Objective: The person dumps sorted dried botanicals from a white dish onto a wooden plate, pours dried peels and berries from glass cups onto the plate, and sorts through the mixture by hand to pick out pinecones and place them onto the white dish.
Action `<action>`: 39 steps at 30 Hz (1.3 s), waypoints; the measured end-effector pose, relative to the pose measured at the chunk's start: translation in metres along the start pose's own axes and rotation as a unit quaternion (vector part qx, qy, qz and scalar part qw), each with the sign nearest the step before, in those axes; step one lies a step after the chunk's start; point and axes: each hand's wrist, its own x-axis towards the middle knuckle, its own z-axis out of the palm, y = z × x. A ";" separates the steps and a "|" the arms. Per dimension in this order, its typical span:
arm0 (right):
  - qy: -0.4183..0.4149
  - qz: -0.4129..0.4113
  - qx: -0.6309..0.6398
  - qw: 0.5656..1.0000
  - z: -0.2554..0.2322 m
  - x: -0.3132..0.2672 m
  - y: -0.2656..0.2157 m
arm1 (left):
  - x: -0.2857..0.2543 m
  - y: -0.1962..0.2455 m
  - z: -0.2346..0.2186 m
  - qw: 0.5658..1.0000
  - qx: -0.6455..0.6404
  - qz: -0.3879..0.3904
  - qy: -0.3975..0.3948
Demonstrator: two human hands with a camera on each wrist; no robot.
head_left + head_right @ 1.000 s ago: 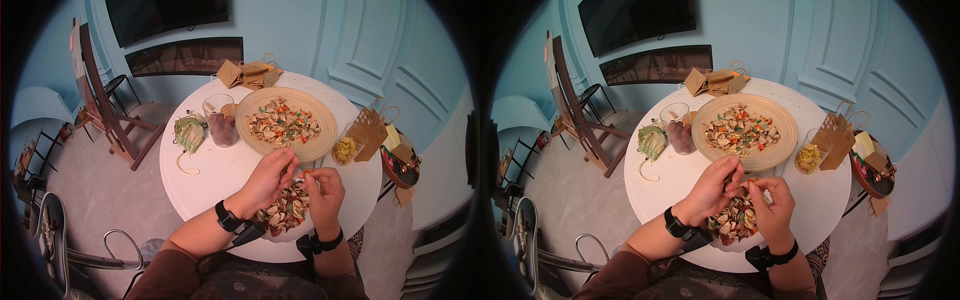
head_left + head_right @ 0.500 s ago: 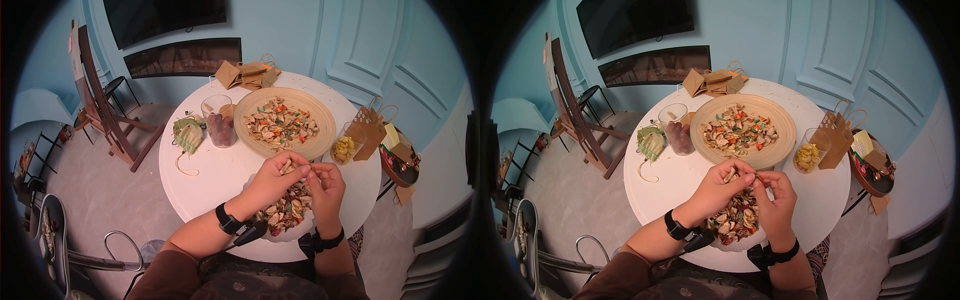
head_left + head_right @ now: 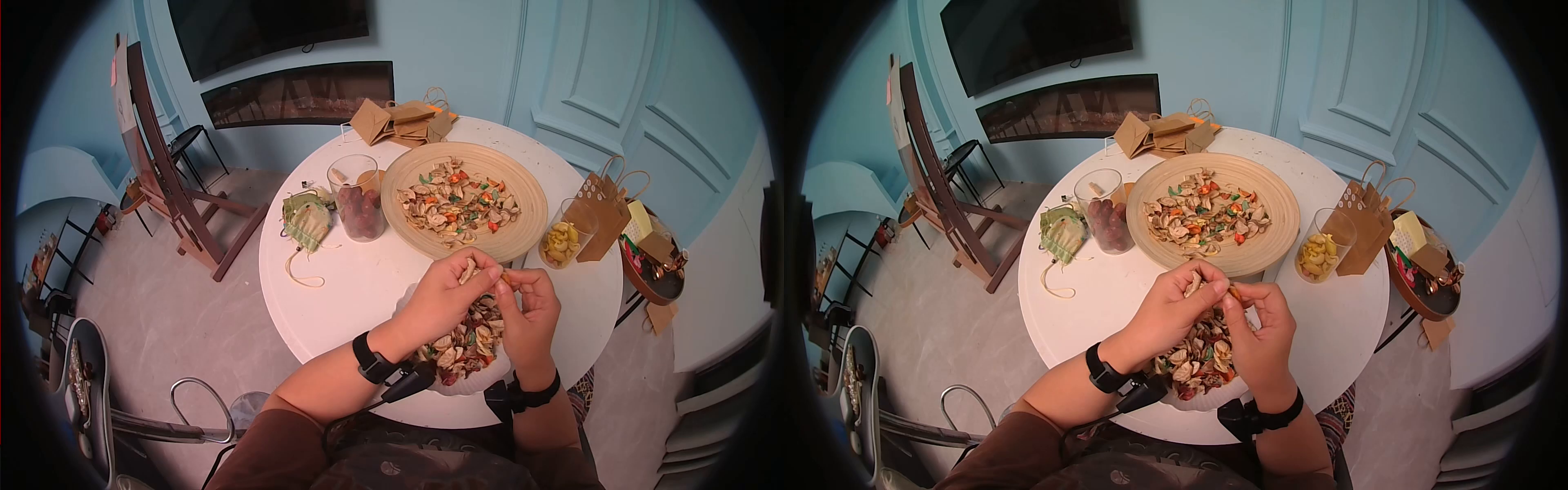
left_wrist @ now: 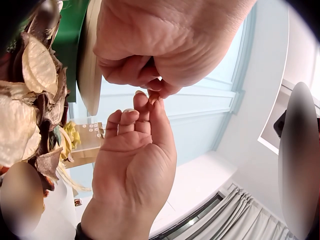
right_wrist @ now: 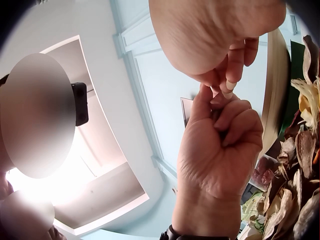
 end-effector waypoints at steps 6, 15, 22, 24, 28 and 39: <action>0.002 -0.017 -0.020 1.000 0.000 0.001 0.000 | -0.001 0.005 0.002 1.000 0.009 -0.010 0.008; 0.021 0.007 0.016 1.000 -0.005 0.004 0.000 | 0.000 -0.001 -0.001 0.999 0.031 -0.029 -0.001; 0.016 0.032 0.053 0.998 -0.006 0.006 -0.003 | 0.001 0.004 -0.002 0.998 0.008 -0.056 0.020; 0.017 0.030 0.056 0.998 -0.005 0.006 -0.002 | 0.003 -0.001 -0.006 1.000 0.018 -0.021 0.007; 0.016 0.033 0.055 0.998 -0.004 0.006 -0.003 | 0.004 0.000 -0.009 0.999 0.034 0.022 -0.006; -0.005 0.041 0.055 0.998 -0.003 0.006 -0.003 | 0.006 -0.003 -0.014 0.995 -0.087 0.041 -0.002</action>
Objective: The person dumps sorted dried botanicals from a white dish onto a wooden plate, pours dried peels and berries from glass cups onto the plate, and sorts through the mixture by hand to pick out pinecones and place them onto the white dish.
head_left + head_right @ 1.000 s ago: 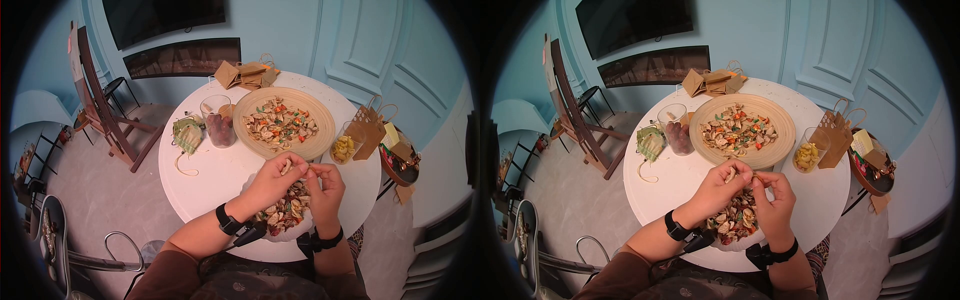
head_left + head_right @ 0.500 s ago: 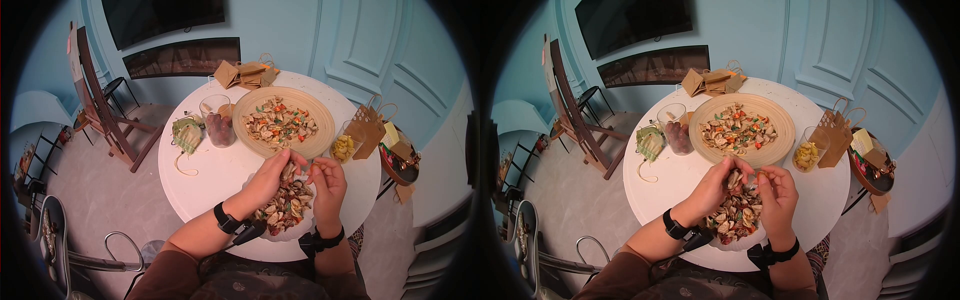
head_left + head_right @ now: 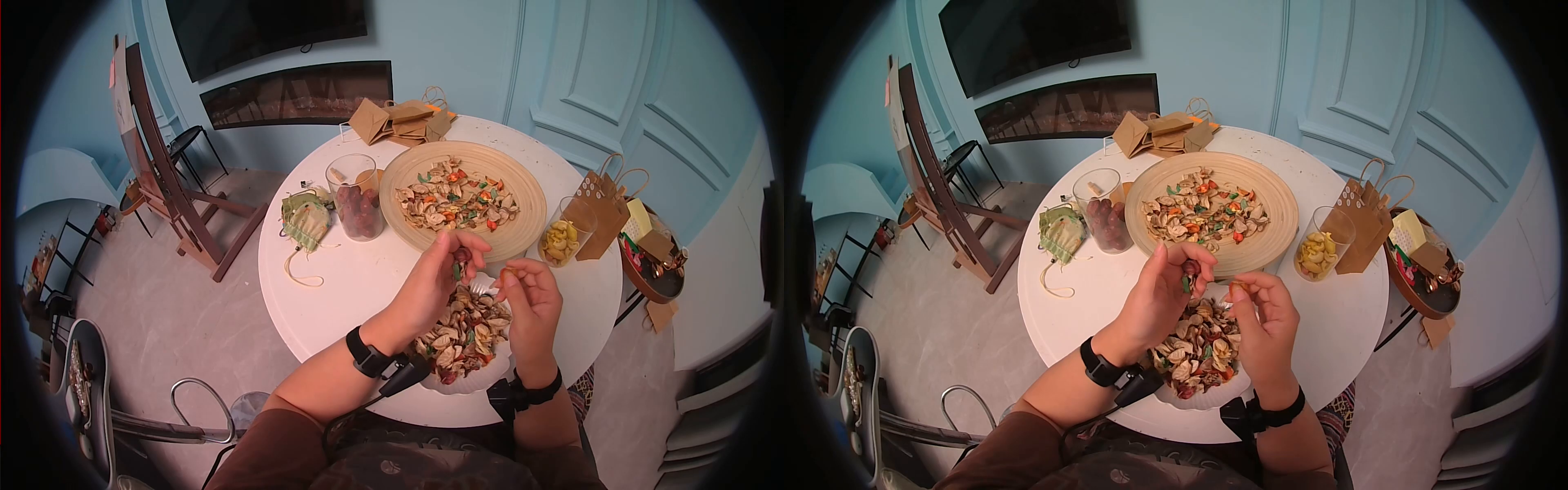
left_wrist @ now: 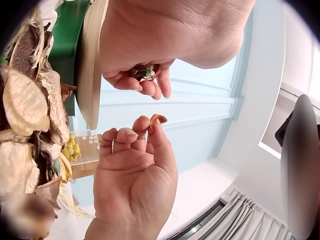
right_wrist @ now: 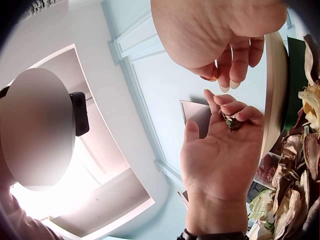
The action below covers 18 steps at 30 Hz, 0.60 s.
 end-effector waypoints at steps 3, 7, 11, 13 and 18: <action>-0.008 0.005 -0.008 1.000 0.000 0.000 0.000 | 0.001 -0.001 0.000 0.999 -0.034 0.013 0.000; -0.014 0.013 -0.012 1.000 0.000 -0.001 0.000 | 0.001 -0.001 0.000 0.998 -0.059 0.020 -0.004; -0.016 0.019 -0.014 1.000 0.001 -0.001 -0.001 | 0.000 0.000 0.000 0.998 -0.064 0.017 -0.002; -0.015 0.021 -0.012 1.000 0.001 -0.001 -0.002 | 0.000 0.000 0.001 0.997 -0.072 0.012 0.000; -0.019 0.021 -0.018 0.999 0.000 0.000 -0.001 | 0.000 -0.001 0.000 0.997 -0.075 0.017 -0.010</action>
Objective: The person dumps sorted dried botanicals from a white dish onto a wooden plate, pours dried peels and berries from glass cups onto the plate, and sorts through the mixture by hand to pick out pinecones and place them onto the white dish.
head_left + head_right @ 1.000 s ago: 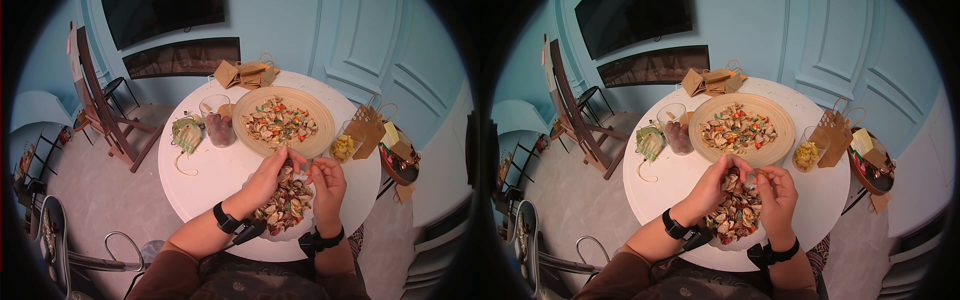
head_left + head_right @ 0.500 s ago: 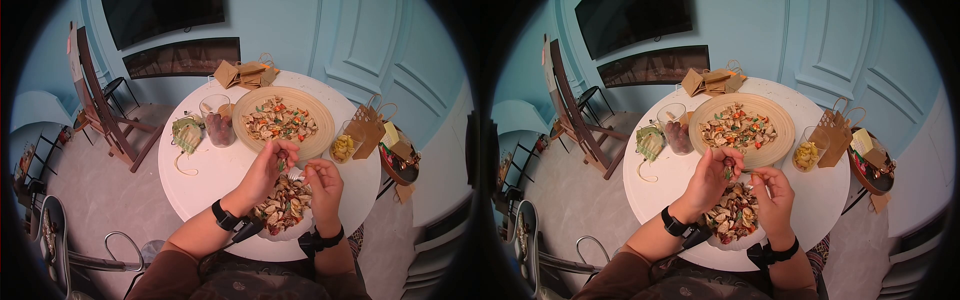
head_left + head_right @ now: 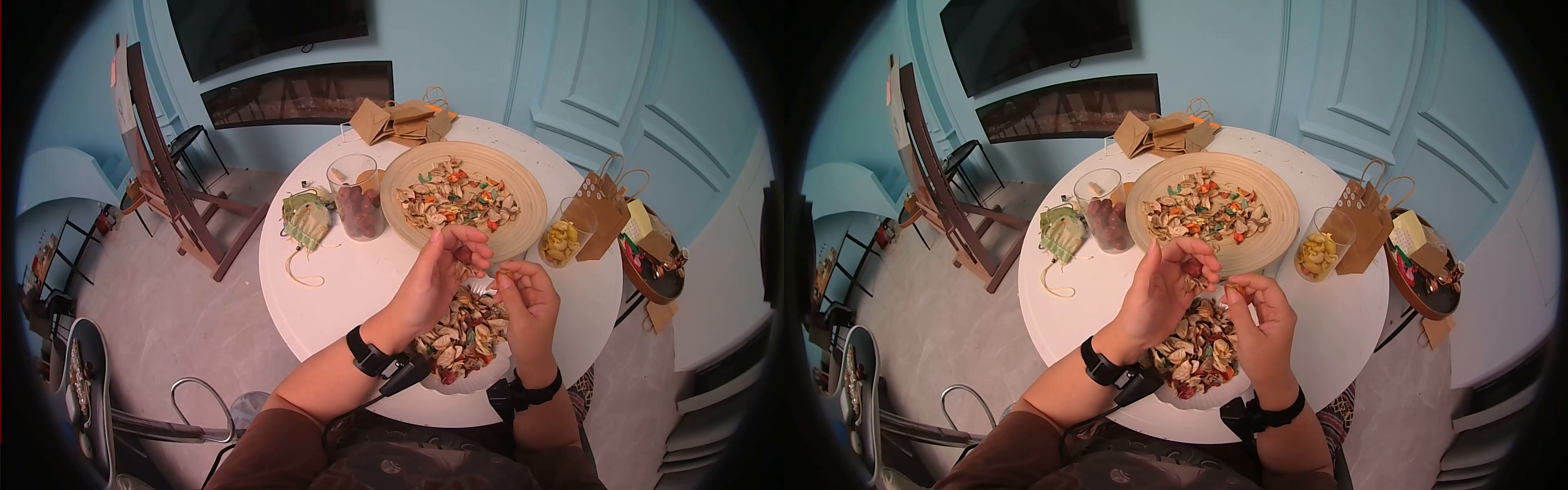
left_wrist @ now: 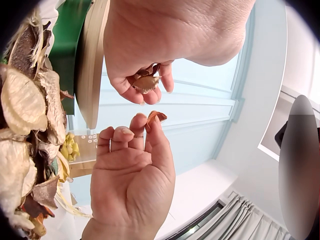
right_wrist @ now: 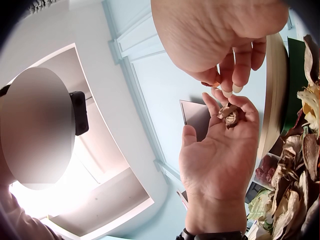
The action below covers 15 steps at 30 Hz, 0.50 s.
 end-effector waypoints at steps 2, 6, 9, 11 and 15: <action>0.001 0.006 -0.001 1.000 0.000 0.000 0.000 | 0.000 0.000 0.000 1.000 -0.002 0.001 -0.003; 0.003 0.002 0.001 1.000 0.001 0.000 0.000 | 0.002 -0.001 -0.003 1.000 -0.002 0.004 -0.018; 0.004 0.003 -0.001 1.000 0.001 0.000 -0.001 | 0.001 0.000 -0.002 1.000 -0.010 0.006 -0.026; 0.008 0.004 0.000 1.000 0.001 0.000 -0.001 | 0.001 0.000 -0.001 0.999 -0.027 0.000 -0.028; 0.010 0.010 -0.011 1.000 0.000 0.000 0.000 | -0.001 0.001 -0.002 0.998 0.055 0.002 -0.032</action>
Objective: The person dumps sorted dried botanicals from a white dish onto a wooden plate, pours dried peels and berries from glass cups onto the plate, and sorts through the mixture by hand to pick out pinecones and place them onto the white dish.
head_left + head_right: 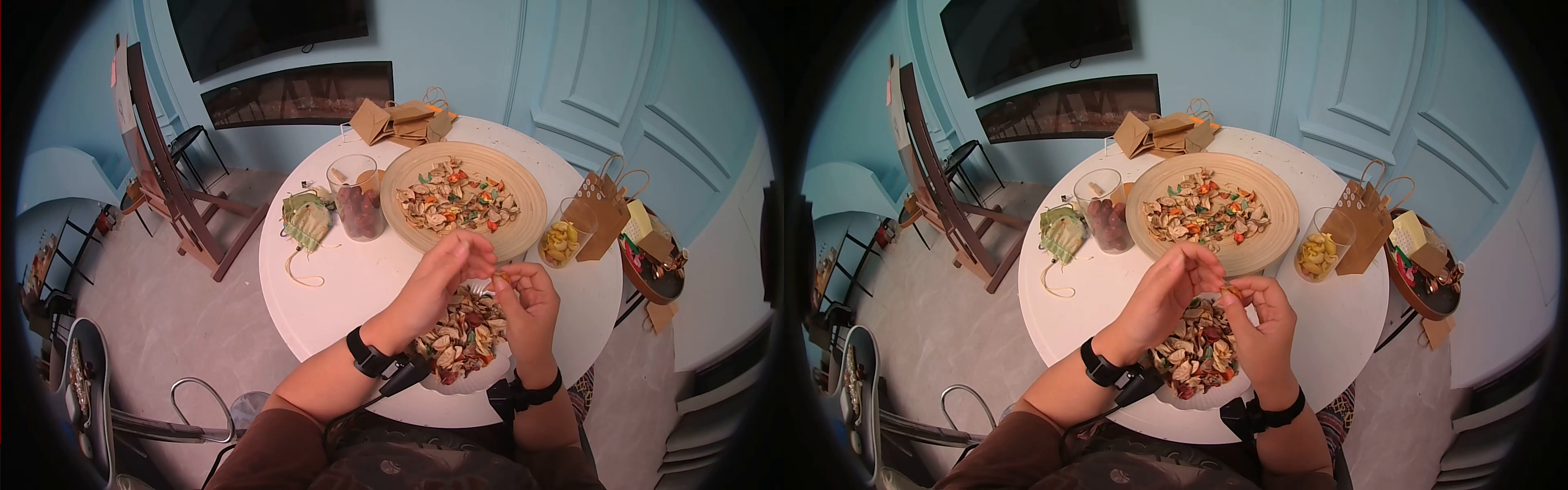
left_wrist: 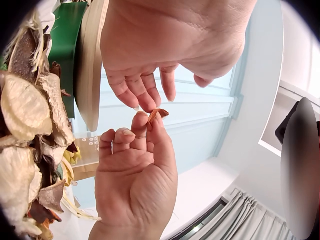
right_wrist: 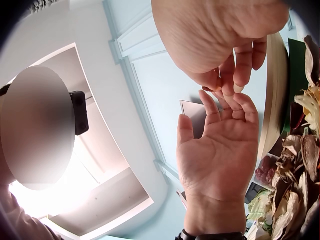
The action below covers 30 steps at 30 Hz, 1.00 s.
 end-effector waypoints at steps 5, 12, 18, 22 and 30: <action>0.000 -0.016 0.005 1.000 0.000 0.000 0.002 | -0.003 0.004 0.011 0.995 0.095 -0.020 -0.001; -0.007 -0.023 -0.028 0.999 0.000 -0.001 0.000 | -0.004 0.002 0.007 0.973 0.222 -0.059 0.022; -0.008 0.001 0.015 1.000 0.000 -0.002 -0.004 | -0.004 0.002 0.006 0.970 0.230 -0.056 0.046; -0.026 -0.010 0.005 1.000 -0.004 -0.003 0.002 | -0.004 0.005 0.008 0.964 0.257 -0.039 0.062; -0.048 -0.027 -0.175 0.983 0.000 -0.004 0.001 | -0.005 0.008 0.014 0.916 0.397 0.025 0.052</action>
